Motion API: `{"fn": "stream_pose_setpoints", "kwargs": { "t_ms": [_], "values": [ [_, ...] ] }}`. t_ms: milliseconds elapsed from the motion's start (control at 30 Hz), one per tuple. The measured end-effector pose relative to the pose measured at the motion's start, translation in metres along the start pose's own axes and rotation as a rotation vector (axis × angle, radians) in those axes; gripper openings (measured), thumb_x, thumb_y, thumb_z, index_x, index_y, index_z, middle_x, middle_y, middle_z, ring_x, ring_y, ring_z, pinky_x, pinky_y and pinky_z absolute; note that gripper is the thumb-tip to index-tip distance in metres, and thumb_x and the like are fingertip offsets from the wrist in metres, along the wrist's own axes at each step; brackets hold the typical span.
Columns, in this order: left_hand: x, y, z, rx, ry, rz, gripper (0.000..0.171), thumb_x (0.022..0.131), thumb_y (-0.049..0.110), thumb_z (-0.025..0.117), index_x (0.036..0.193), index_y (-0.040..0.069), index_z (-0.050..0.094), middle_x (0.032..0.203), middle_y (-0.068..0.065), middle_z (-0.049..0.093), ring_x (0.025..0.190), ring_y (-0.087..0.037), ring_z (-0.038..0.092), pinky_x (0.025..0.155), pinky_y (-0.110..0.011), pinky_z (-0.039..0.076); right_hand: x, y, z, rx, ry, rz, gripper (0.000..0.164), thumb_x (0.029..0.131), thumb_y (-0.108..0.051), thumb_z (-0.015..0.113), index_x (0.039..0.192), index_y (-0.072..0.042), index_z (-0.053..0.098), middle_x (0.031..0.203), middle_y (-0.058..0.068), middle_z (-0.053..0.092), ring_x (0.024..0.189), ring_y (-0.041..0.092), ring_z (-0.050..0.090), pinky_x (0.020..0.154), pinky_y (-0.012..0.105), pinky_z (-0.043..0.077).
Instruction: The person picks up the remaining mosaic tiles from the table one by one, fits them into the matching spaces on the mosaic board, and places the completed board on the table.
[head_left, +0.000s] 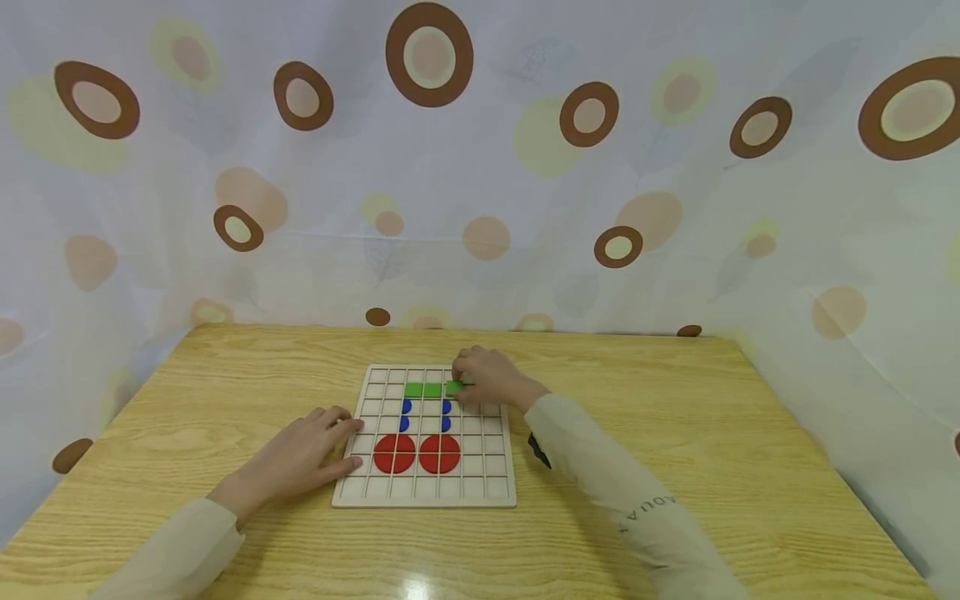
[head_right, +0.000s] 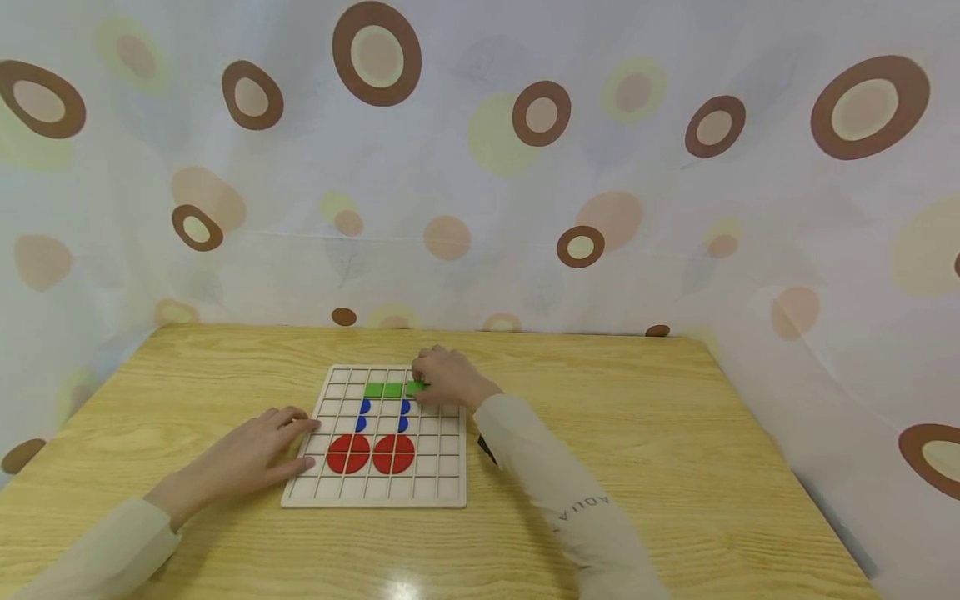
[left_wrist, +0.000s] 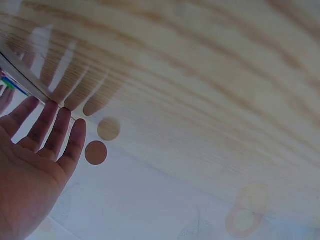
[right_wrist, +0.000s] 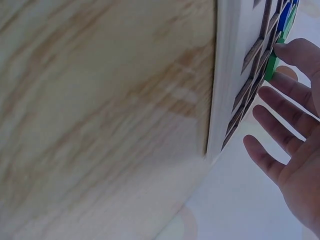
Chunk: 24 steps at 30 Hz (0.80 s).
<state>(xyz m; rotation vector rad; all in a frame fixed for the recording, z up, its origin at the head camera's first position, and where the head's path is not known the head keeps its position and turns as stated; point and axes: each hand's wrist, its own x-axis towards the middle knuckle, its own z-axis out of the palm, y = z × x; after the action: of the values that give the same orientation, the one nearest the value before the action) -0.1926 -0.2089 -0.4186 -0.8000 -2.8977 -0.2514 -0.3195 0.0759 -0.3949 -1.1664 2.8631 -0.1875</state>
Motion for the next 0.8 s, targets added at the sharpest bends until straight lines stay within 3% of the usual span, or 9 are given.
{"fn": "stream_pose_setpoints", "kwargs": {
  "t_ms": [800],
  "values": [
    [-0.0010, -0.0011, 0.0006, 0.001, 0.014, 0.002, 0.049, 0.087, 0.045, 0.057, 0.123, 0.012, 0.056, 0.118, -0.003, 0.053, 0.104, -0.024, 0.054, 0.084, -0.045, 0.047, 0.0021, 0.0012, 0.0035, 0.016, -0.013, -0.001, 0.022, 0.085, -0.032, 0.064, 0.099, -0.015, 0.065, 0.104, 0.001, 0.058, 0.097, 0.019, 0.052, 0.080, 0.036, 0.047]
  ]
}}
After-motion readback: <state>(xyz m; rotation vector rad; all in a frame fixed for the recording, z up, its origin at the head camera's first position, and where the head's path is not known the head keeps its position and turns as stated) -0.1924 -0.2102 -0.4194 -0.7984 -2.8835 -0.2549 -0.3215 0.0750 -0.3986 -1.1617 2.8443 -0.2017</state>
